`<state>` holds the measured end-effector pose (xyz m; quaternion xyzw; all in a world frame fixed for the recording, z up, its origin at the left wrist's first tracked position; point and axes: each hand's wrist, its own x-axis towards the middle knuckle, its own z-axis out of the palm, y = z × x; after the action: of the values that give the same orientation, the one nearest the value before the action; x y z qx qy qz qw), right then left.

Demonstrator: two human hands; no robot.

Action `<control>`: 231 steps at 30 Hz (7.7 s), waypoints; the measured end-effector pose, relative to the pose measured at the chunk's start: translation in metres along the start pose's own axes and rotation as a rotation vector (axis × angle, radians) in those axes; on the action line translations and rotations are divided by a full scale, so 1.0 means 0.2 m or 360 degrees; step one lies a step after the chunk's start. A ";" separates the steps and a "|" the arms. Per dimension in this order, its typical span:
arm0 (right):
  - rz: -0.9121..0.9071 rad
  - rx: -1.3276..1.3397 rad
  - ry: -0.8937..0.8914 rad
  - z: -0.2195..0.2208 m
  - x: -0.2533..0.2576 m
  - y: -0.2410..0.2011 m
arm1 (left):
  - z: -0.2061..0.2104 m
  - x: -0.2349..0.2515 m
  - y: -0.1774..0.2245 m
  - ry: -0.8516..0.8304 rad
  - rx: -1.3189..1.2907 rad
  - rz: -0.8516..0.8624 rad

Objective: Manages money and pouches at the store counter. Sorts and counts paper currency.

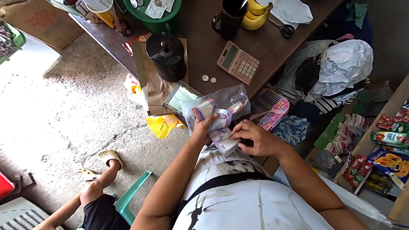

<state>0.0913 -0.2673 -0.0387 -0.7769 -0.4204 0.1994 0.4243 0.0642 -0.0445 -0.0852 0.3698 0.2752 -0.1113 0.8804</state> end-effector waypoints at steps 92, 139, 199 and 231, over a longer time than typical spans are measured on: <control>0.0481 0.0099 0.0789 0.18 0.41 0.05 | -0.14 0.02 0.04 -0.0114 -0.0022 0.0391; 0.0496 0.0406 0.0605 0.13 0.47 -0.07 | -0.16 0.01 0.06 -0.0210 0.0136 0.0455; 0.0086 0.1027 0.0716 0.06 0.23 0.15 | -0.31 0.03 0.14 -0.0008 -0.0026 0.0727; -0.0034 0.0710 0.0316 0.24 0.30 0.10 | -0.26 0.01 0.09 -0.0229 0.0101 0.0535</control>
<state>0.1025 -0.2005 -0.0790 -0.6752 -0.3304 0.2054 0.6267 0.0525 0.0061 -0.1060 0.4292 0.1423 0.0025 0.8919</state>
